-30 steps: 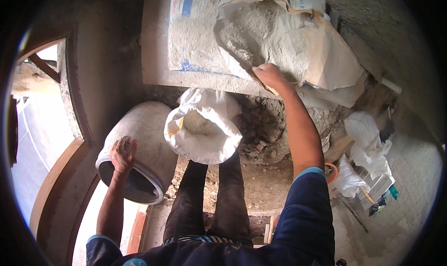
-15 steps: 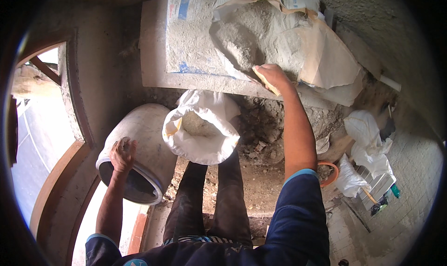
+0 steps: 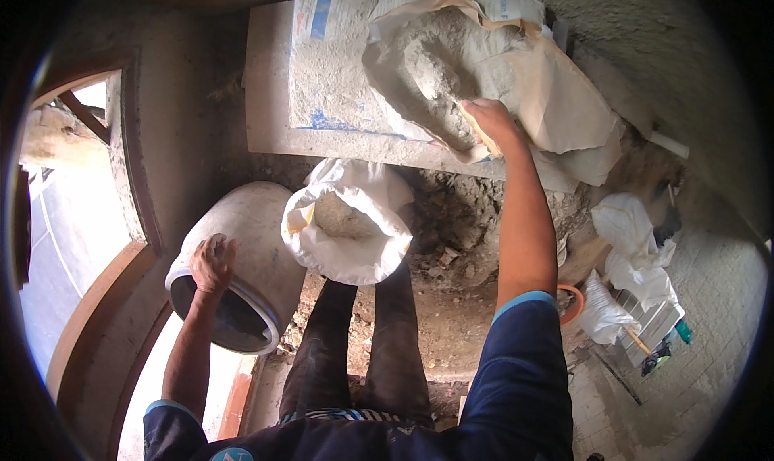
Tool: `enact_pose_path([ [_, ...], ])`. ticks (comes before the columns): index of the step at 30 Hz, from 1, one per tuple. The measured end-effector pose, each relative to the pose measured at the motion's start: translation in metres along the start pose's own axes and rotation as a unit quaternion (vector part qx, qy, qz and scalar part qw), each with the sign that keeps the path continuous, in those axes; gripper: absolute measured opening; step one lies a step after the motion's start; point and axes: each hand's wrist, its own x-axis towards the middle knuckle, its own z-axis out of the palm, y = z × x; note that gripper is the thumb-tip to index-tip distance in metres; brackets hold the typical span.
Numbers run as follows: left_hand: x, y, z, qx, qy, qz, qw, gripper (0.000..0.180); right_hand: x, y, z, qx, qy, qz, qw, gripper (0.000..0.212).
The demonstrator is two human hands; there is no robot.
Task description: The person scoops white plaster powder from one bag into another bag with a trowel, then uses their hands to scoop more powder into the same bag.
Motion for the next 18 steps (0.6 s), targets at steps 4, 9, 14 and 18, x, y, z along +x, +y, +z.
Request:
enact_pose_path([
  [4, 0.001, 0.005, -0.004, -0.003, 0.000, -0.007, 1.000, 0.028, -0.025, -0.004, -0.002, 0.010, 0.037, 0.014, 0.999, 0.043],
  [9, 0.000, 0.001, 0.003, -0.002, 0.032, 0.013, 0.999, 0.027, -0.054, 0.003, -0.009, 0.030, 0.055, 0.000, 0.998, 0.039],
  [14, -0.003, -0.001, 0.001, -0.007, 0.019, -0.008, 1.000, 0.027, -0.104, -0.003, 0.000, 0.029, 0.063, -0.009, 0.998, 0.039],
  [18, 0.001, 0.000, 0.005, -0.001, 0.032, 0.004, 0.999, 0.028, -0.163, -0.003, 0.011, -0.008, 0.057, -0.031, 0.998, 0.042],
])
